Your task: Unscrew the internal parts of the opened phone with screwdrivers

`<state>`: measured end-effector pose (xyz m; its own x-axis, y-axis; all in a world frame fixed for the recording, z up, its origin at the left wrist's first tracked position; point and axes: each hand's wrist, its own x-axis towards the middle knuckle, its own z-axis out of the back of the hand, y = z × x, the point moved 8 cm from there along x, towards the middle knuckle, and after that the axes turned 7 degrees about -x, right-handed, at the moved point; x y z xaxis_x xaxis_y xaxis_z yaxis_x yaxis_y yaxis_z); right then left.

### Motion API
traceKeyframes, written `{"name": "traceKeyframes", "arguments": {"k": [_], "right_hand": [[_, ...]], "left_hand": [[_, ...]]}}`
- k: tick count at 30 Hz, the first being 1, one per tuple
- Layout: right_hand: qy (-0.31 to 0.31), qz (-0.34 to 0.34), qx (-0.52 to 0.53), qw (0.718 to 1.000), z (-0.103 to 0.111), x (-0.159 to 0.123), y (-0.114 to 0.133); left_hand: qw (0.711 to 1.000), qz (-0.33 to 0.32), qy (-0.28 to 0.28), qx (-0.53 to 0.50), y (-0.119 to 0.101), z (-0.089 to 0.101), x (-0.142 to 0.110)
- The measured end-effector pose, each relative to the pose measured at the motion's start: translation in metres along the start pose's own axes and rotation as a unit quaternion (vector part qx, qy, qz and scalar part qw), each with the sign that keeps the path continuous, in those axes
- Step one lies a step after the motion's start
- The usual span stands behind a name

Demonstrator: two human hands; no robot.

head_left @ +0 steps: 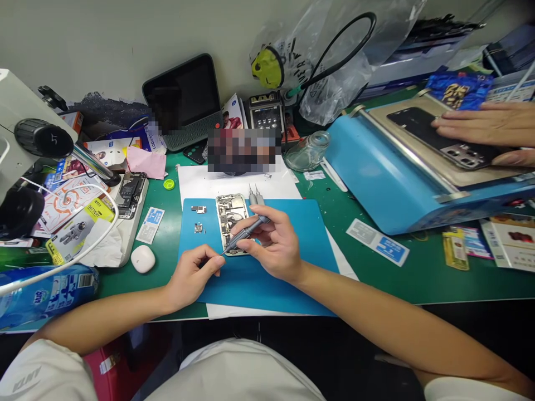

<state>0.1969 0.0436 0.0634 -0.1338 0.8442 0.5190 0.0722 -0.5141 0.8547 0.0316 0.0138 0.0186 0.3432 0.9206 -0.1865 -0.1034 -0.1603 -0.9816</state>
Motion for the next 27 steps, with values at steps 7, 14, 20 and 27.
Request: {"name": "traceKeyframes", "arguments": {"k": [7, 14, 20, 27], "right_hand": [[0.011, -0.016, -0.008, 1.0, -0.0021, -0.0011, -0.0038], [0.021, -0.026, -0.009, 0.999, -0.0028, -0.0002, -0.0047], [0.028, -0.014, 0.003, 1.0, -0.0038, 0.0, -0.0016], [0.023, -0.01, 0.008, 1.0, -0.0035, -0.0001, -0.0013]], "left_hand": [[1.0, 0.003, 0.006, 0.008, -0.0005, -0.0017, 0.0007], [1.0, 0.001, 0.01, 0.011, 0.0001, -0.0022, 0.0009], [1.0, -0.003, 0.016, 0.011, -0.002, -0.0032, 0.0007], [0.999, -0.014, 0.026, -0.017, 0.0, -0.0039, 0.0005]]}}
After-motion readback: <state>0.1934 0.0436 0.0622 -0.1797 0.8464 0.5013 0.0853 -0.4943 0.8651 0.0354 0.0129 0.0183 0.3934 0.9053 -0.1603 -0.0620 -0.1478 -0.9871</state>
